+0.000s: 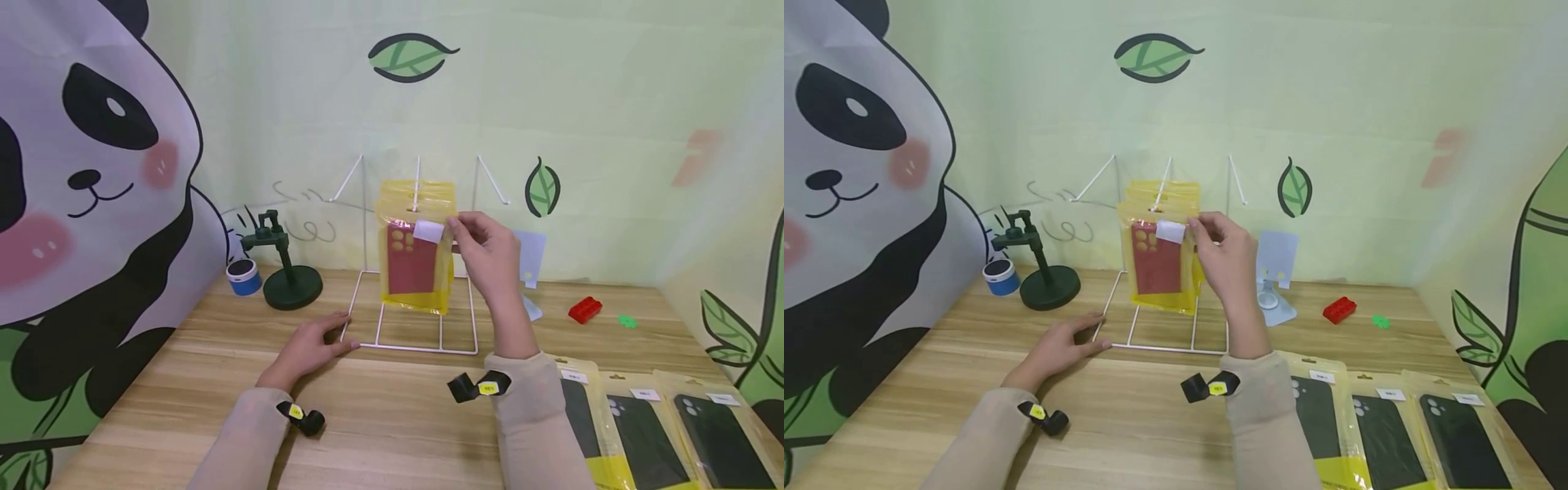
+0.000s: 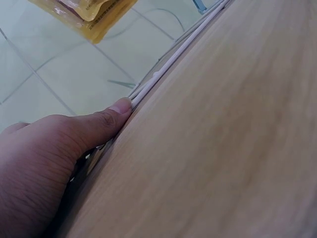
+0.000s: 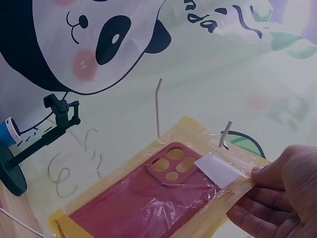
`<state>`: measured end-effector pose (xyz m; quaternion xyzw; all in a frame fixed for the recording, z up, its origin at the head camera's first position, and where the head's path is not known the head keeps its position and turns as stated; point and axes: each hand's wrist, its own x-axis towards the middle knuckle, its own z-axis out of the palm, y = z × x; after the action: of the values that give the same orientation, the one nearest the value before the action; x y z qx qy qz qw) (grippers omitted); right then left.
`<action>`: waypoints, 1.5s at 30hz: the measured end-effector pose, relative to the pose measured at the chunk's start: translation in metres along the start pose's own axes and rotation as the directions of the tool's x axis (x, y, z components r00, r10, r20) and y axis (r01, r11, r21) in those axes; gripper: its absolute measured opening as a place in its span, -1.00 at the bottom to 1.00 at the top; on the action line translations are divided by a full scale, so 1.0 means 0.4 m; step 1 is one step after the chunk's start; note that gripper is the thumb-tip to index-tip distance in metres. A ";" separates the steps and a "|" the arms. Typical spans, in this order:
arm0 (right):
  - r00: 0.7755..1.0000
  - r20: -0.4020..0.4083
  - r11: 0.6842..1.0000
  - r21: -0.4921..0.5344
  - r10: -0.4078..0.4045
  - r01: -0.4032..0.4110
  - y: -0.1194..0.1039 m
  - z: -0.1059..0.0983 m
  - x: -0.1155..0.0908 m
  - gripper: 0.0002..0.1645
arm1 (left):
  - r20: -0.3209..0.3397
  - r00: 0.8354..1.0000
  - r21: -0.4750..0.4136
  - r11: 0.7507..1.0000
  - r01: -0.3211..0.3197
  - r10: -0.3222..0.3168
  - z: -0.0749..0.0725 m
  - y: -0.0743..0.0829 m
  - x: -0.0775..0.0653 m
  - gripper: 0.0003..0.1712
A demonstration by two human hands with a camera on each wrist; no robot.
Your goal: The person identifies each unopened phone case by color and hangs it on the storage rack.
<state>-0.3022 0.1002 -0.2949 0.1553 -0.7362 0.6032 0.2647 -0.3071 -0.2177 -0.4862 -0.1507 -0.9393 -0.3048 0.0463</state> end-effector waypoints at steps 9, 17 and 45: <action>1.000 0.003 0.999 0.034 -0.009 0.009 -0.004 -0.035 0.002 -0.76 | -0.002 1.000 -0.003 1.000 -0.012 0.012 0.006 0.004 0.002 -0.23; 1.000 -0.004 1.000 -0.008 -0.005 0.005 -0.008 -0.073 0.000 -0.73 | 0.004 1.000 -0.022 1.000 0.005 -0.005 0.016 0.013 0.003 -0.21; 0.985 0.174 0.982 -0.184 0.004 0.028 -0.009 -0.226 -0.047 -0.67 | -0.021 0.999 -0.002 0.999 -0.037 0.037 0.005 -0.002 0.001 -0.23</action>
<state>-0.2667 0.1854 -0.2911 0.1863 -0.8086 0.5143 0.2166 -0.3077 -0.2171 -0.4884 -0.1649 -0.9355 -0.3064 0.0617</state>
